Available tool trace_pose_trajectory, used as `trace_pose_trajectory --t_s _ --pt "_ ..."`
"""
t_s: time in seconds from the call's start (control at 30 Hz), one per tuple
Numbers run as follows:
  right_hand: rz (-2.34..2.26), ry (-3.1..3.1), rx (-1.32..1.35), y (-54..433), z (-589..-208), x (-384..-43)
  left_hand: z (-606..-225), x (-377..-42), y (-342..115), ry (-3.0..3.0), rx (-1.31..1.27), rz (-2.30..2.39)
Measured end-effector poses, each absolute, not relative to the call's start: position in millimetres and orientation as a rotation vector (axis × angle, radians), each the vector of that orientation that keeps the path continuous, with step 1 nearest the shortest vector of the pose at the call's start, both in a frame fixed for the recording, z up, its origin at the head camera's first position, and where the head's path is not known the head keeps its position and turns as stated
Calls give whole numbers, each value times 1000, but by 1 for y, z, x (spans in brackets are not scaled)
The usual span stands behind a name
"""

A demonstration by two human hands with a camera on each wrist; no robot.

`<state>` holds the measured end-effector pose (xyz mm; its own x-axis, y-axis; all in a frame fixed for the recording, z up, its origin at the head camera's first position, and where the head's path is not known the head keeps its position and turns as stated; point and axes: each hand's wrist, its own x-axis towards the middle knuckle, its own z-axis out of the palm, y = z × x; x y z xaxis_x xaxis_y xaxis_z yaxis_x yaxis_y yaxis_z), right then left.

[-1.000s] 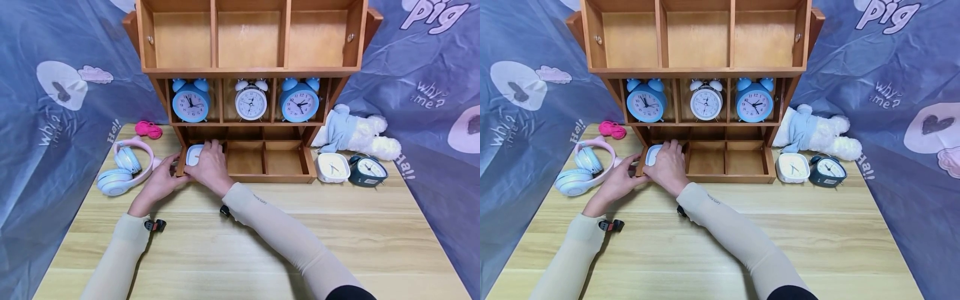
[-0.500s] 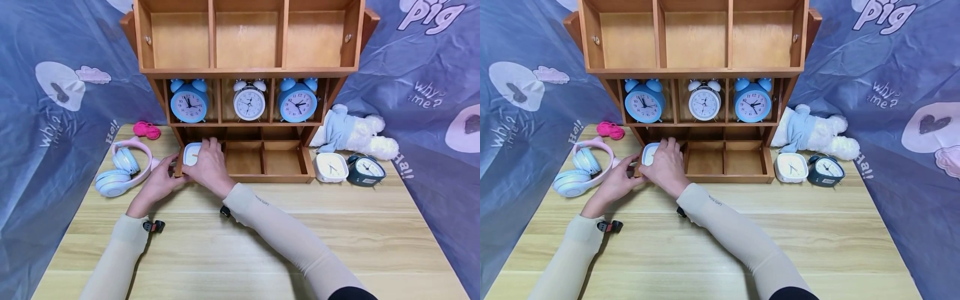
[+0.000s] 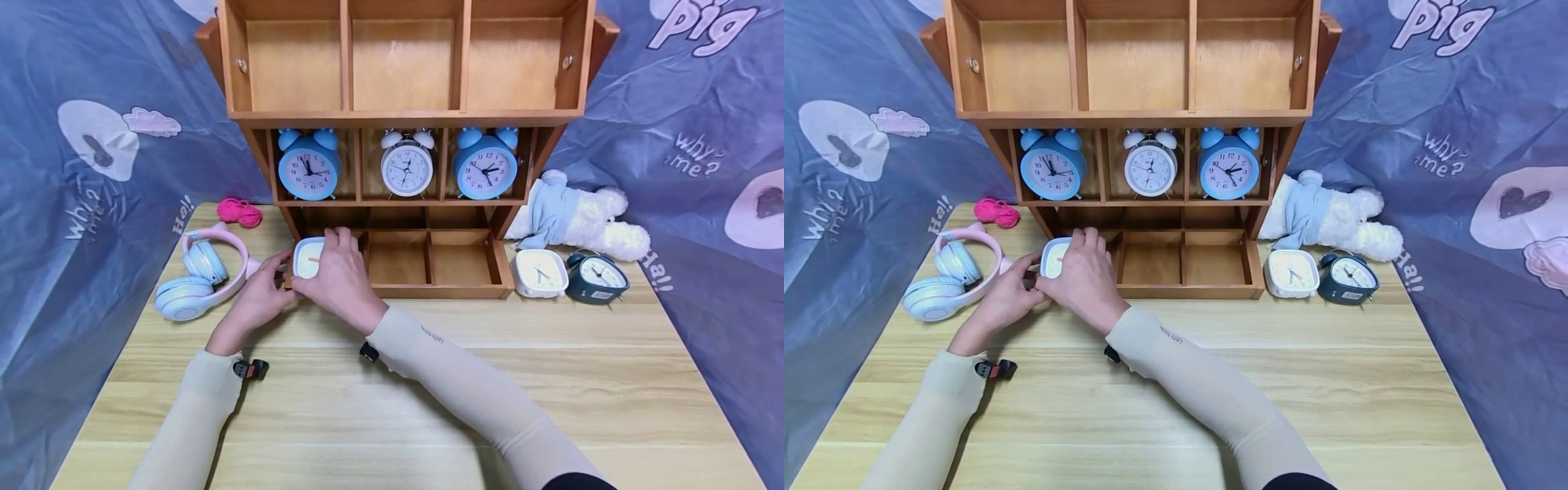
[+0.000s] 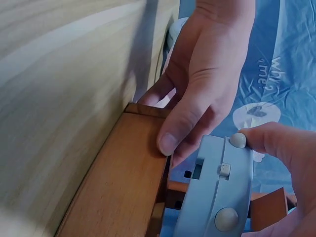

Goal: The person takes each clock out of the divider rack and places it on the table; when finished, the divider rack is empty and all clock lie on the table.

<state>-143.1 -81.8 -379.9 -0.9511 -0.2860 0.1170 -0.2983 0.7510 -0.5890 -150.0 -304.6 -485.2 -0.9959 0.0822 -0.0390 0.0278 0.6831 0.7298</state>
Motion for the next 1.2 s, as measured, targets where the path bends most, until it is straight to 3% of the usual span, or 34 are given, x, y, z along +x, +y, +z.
trace_pose_trajectory --t_s 0.3,0.6,1.2 --pt "991 -2910 545 -78 -377 -133 -481 -149 -302 2855 145 1150" --pt "1038 -2900 593 -67 -375 -121 -439 -129 -280 2768 114 1217" --pt "1056 -2935 634 -55 -384 -81 -441 -129 -280 2804 107 1160"
